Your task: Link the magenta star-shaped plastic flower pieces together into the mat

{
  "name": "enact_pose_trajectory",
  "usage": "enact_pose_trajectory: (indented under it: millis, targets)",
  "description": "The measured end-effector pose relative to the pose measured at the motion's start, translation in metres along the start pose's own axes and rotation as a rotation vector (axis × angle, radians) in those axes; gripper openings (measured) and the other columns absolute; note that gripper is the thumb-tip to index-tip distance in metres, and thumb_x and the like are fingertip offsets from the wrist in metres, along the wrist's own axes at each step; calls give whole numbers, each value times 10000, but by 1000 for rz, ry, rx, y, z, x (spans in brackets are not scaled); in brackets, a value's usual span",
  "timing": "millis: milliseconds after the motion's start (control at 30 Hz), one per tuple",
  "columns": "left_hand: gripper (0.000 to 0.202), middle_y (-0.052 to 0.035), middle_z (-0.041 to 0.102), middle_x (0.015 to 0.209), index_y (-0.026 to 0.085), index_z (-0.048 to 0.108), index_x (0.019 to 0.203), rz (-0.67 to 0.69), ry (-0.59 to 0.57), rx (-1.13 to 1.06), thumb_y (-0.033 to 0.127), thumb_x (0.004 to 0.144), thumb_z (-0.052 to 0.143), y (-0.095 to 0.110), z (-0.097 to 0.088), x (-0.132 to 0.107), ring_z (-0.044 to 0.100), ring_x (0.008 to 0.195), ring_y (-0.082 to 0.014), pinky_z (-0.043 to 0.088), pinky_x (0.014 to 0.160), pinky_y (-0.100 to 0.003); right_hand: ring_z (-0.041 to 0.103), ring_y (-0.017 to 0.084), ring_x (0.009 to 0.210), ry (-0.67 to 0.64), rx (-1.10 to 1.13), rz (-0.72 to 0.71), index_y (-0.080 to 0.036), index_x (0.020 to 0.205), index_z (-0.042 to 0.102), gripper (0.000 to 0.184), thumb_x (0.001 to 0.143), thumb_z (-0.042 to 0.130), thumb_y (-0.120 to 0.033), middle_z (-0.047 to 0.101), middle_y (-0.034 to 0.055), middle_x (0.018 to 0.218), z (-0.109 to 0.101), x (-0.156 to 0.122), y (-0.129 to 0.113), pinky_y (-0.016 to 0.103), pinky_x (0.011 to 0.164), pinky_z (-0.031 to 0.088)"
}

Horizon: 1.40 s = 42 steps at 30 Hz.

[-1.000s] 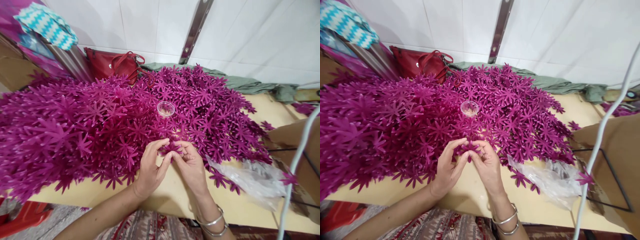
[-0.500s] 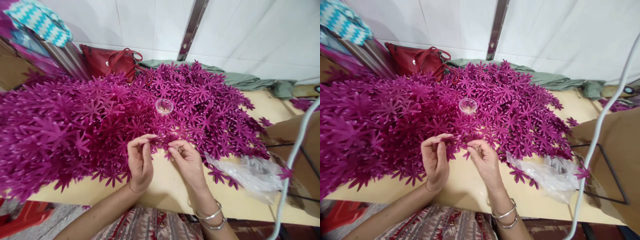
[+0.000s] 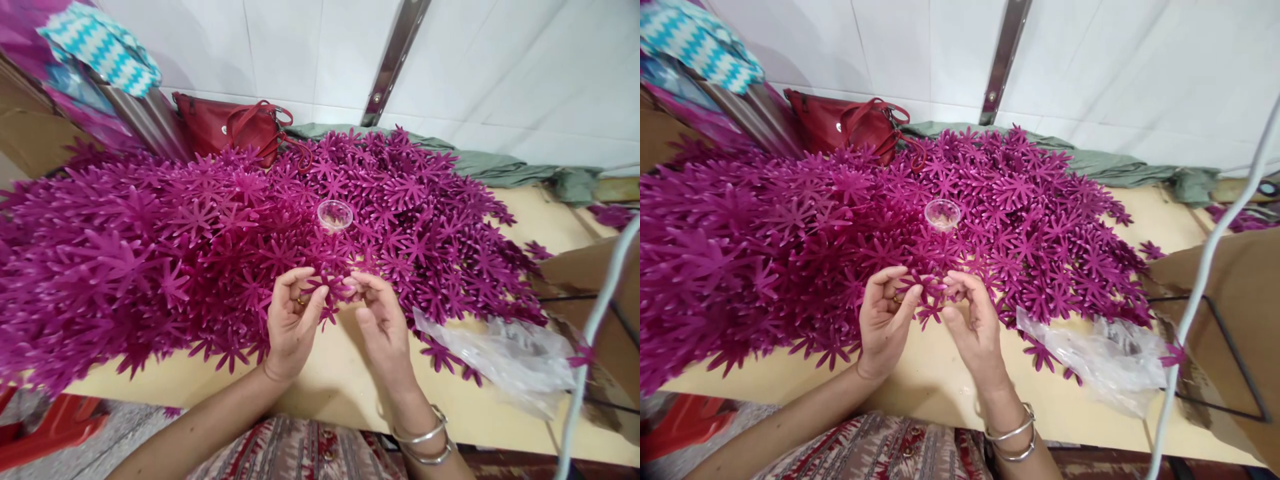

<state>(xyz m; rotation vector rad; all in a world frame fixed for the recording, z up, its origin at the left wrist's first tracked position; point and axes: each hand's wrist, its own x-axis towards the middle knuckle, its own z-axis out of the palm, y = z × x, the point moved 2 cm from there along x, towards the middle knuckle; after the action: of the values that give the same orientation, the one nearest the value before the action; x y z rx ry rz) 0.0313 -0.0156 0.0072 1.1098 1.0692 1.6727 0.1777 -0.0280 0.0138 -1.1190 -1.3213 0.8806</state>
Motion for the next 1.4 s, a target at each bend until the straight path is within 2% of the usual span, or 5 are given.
enact_pose_trajectory:
  millis: [133, 400, 700, 933, 1400]
  targets:
    - [179, 22, 699, 818, 203, 667, 954, -166, -115, -106, 241, 852, 809, -2, 4, -5, 651, 664, -77, 530, 603, -154, 644, 222, 1130, -31, 72, 69, -309, 1322, 607, 505, 860, 810, -327, 669, 51, 1226, 3, -1, 4, 371, 1013, 528]
    - [243, 44, 654, 697, 182, 675, 849, -275, -126, -165, 261, 757, 885, -2, 6, -2, 586, 567, -65, 488, 532, -156, 656, 185, 917, -49, 149, 88, -272, 941, 715, 90, 888, 775, -314, 682, 21, 1013, 1, 4, 5, 300, 750, 558]
    - [103, 5, 713, 877, 223, 692, 983, -73, -61, 2, 260, 909, 754, 0, 2, 0, 692, 782, -110, 575, 729, -205, 656, 151, 791, 387, 392, 293, -291, 987, 595, 209, 933, 697, -465, 685, -18, 950, -12, 10, 16, 282, 728, 548]
    - [317, -84, 317, 1669, 258, 602, 1258, 485, 48, 423, 123, 971, 608, 8, -7, 6, 240, 1594, -278, 345, 1256, -500, 681, 176, 884, 174, 262, 283, -265, 1080, 705, 204, 925, 731, -395, 743, 14, 967, -4, 9, 14, 317, 878, 536]
    - [167, -70, 729, 1104, 212, 659, 1150, 246, -315, 360, 177, 1002, 590, 5, 1, -3, 693, 1060, -177, 552, 954, -304, 624, 124, 548, -94, 276, 306, -208, 874, 695, 209, 893, 770, -402, 691, -31, 633, 2, 4, 6, 237, 561, 516]
